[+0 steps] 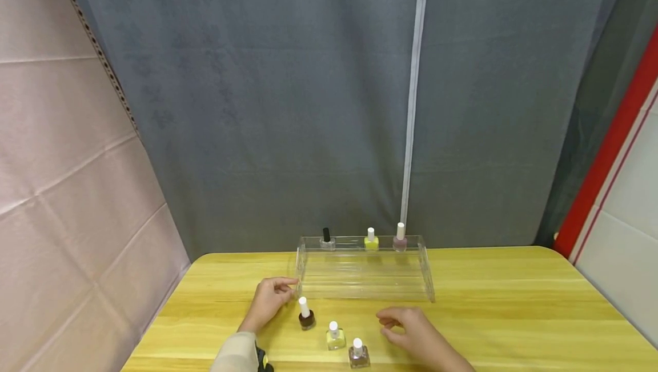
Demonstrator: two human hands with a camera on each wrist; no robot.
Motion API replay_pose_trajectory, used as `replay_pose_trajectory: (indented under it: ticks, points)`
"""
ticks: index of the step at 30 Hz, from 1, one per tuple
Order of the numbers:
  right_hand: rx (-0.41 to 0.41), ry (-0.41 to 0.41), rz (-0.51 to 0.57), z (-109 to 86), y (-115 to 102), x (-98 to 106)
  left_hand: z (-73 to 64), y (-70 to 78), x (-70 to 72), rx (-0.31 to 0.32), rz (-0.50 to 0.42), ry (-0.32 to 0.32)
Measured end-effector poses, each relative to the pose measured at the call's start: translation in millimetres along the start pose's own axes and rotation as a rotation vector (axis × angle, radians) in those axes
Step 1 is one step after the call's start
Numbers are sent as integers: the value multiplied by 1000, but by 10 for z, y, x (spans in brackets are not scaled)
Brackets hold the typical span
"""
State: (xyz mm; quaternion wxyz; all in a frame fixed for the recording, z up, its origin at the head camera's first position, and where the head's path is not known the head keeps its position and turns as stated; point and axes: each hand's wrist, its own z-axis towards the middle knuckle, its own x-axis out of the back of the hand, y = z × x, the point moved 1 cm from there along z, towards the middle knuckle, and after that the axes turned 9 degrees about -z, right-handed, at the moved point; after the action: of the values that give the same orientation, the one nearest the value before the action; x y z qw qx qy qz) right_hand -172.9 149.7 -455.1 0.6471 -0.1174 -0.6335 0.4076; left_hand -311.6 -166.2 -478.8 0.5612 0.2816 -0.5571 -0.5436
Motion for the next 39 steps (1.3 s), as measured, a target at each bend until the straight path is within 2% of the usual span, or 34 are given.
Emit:
replay_pose_trajectory:
  ticks: [6, 11, 18, 22, 26, 39]
  points:
    - [11, -12, 9, -3, -32, -47, -5, 8, -1, 9, 0, 0]
    - [-12, -45, 30, -27, -50, -70, -4, 5, 4, 11, 20, -9]
    - [-40, -85, 70, -57, -56, -120, -1, 21, 0, 16, -26, -2]
    - [-34, -84, 62, -63, -64, -148, 0, 21, 10, 28, 11, -11]
    - [-62, -97, 68, -66, -76, -173, -1, 19, 16, 33, 31, -24]
    - [-100, -134, 164, -95, -74, -285, 3, 11, 21, 20, 29, -26]
